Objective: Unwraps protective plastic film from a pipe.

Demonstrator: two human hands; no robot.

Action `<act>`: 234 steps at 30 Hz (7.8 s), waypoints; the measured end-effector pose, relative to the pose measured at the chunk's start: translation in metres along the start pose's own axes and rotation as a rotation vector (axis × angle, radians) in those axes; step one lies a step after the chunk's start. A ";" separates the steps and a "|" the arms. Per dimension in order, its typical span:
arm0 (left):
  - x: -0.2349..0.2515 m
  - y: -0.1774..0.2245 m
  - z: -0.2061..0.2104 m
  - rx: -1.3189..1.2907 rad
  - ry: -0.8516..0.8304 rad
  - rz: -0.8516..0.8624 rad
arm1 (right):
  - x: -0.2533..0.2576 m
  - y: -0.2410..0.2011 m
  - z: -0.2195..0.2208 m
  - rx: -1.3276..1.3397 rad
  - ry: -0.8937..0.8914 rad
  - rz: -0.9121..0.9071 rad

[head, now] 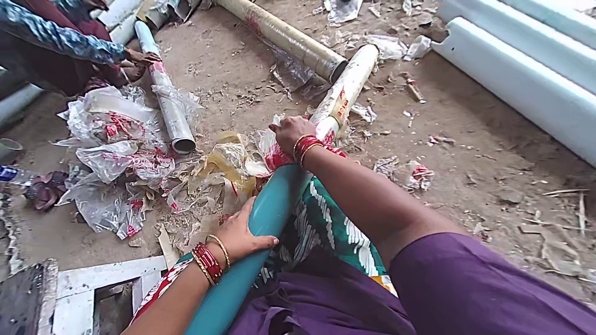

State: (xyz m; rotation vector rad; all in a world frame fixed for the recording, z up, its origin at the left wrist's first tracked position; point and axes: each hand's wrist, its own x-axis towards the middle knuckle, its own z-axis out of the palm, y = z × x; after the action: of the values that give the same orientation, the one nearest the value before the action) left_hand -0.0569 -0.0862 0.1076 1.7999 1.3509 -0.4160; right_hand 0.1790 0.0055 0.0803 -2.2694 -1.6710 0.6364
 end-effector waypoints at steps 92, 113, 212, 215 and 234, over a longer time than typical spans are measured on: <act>0.041 -0.043 -0.018 -0.559 -0.251 0.098 | -0.046 0.103 0.045 0.535 0.645 -0.165; 0.042 -0.043 -0.017 -0.537 -0.258 0.128 | -0.067 0.065 0.025 -0.165 0.111 -0.142; 0.109 0.126 0.016 0.478 0.310 -0.145 | -0.116 0.218 0.099 0.102 -0.234 0.422; 0.109 0.127 0.017 0.498 0.311 -0.153 | -0.121 0.231 0.108 0.095 -0.373 0.213; 0.106 0.119 0.014 0.279 0.257 -0.105 | -0.106 0.208 0.025 0.365 0.084 0.364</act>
State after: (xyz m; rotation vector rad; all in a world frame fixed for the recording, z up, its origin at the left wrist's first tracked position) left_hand 0.0929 -0.0397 0.0765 2.0713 1.6359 -0.4592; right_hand 0.3155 -0.1607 -0.0139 -2.2972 -1.0081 0.8316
